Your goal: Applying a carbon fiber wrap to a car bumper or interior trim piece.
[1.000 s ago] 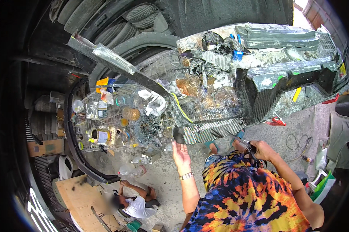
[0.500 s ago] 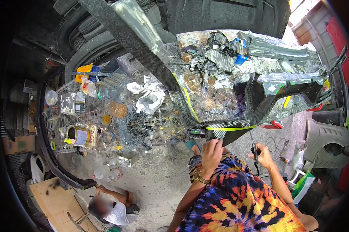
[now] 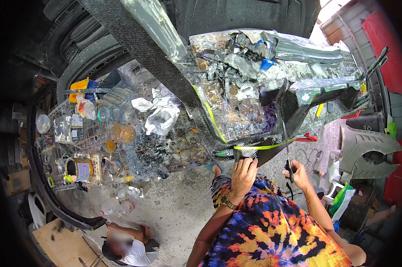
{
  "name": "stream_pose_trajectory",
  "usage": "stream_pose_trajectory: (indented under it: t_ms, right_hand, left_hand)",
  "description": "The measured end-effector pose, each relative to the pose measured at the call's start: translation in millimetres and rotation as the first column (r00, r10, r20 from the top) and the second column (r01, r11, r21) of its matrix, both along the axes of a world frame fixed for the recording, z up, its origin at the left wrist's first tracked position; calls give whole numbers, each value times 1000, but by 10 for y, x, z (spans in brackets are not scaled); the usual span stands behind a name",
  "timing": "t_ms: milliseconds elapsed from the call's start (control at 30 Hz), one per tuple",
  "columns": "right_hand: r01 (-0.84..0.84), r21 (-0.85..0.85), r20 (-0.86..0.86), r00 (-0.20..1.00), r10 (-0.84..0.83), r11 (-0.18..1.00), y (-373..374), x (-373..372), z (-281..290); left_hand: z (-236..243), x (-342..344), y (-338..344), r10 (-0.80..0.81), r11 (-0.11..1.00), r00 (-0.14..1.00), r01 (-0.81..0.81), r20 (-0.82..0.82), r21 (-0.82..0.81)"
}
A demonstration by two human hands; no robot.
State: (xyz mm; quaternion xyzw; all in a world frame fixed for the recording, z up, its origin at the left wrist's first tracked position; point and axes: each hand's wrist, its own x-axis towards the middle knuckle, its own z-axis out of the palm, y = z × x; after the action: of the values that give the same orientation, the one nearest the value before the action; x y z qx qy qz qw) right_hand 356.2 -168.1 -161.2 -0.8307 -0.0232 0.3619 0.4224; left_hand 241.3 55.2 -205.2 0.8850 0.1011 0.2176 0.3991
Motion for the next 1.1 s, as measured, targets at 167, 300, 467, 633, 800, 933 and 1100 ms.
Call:
stream_pose_trajectory:
  t_ms: [167,300,467,633,800,933,1100]
  right_hand:
    - [-29,-42,-16,999,28,999,30,-12,1]
    - [-26,-10,-31,999,26,1000,1,-42,-52]
    - [-128,-120,-10,992,128,985,-105,9,-135]
    - [-282,-155,-3,959,285,947,-85,158,-155]
    - [-553,-52,-2,833,553,832,22,388,-123]
    - [-649,11,-189,745,639,760,160,565,61]
    - [-743,130,-310,599,738,657,163,742,65]
  left_hand:
    - [38,-17,36,-36,999,999,35,2,18]
    - [100,-33,60,-38,999,999,38,-35,-1]
    - [102,-192,152,174,973,985,-169,18,-157]
    - [48,-461,326,530,663,821,-557,-213,-500]
    - [50,-539,409,631,211,710,-547,-314,-810]
    - [-12,-811,430,685,64,623,-566,-376,-822]
    - [194,-907,274,867,416,446,-893,-220,-170]
